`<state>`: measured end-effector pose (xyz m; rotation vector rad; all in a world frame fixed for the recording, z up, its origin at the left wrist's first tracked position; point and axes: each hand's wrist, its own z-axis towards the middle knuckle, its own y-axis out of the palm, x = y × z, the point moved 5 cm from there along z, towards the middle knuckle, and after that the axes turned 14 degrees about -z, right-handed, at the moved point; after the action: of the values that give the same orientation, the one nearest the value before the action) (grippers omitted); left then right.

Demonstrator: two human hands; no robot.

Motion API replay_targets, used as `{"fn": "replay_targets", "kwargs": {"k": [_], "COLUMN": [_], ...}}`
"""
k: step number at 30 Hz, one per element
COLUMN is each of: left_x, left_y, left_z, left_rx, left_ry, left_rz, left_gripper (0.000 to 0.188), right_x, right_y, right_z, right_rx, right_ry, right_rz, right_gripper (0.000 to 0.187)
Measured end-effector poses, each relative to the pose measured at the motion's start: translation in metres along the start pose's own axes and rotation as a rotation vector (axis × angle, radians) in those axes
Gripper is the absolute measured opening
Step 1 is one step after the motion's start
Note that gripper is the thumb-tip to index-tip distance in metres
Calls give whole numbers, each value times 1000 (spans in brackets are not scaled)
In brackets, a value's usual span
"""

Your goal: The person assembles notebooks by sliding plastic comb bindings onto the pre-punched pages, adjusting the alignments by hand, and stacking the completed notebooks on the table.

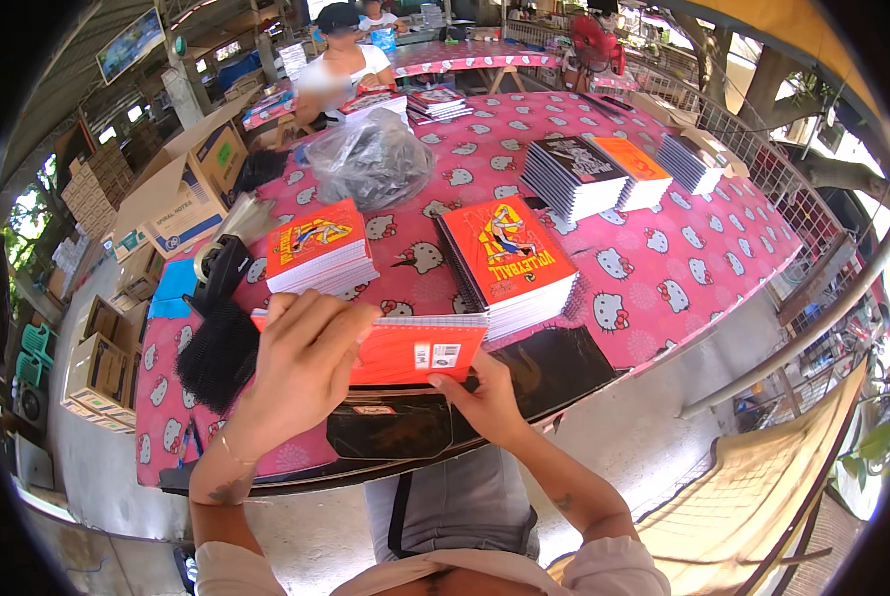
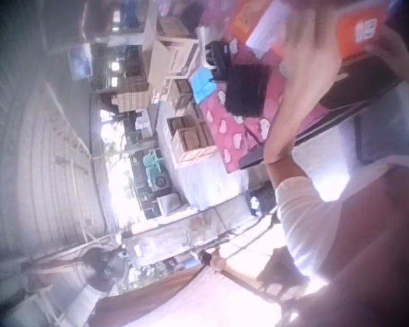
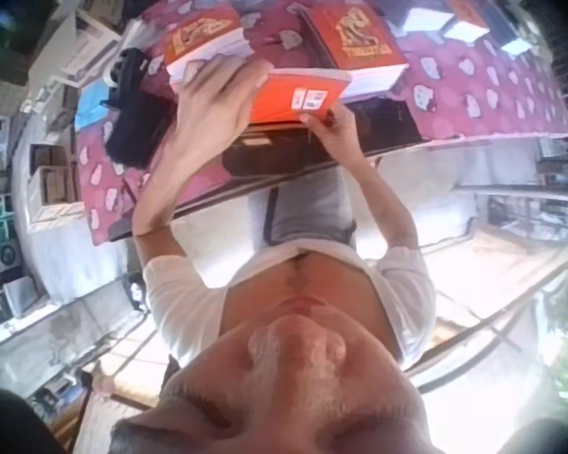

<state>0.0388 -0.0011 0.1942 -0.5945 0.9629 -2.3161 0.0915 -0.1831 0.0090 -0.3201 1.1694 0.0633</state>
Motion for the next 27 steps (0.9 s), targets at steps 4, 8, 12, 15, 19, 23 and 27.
{"fn": "replay_targets", "kwargs": {"k": [4, 8, 12, 15, 19, 23, 27], "left_x": [12, 10, 9, -5, -16, -42, -101], "left_y": [-6, 5, 6, 18, 69, 94, 74], "left_z": [-3, -10, -3, -33, -121, -207, -235], "left_rx": [3, -30, -114, -74, 35, 774, 569], "left_ry": [56, 57, 39, 21, -39, -693, -845], "left_rz": [88, -19, -34, 64, 263, -466, -163], "left_gripper": [37, 41, 32, 32, 43, 62, 59], "right_x": [-16, -5, 4, -9, 2, 20, 23], "right_y": [-2, -11, -8, 3, 30, 50, 30], "right_z": [-1, -9, -15, -13, -19, -14, 5], "right_rx": [-18, -47, -67, -46, -14, 50, -48], "right_ry": [-178, -11, 60, -29, -50, -39, -58], "right_rz": [-254, 2, 95, 60, -5, 13, 28], "right_gripper": [25, 24, 31, 46, 63, 69, 76]}}
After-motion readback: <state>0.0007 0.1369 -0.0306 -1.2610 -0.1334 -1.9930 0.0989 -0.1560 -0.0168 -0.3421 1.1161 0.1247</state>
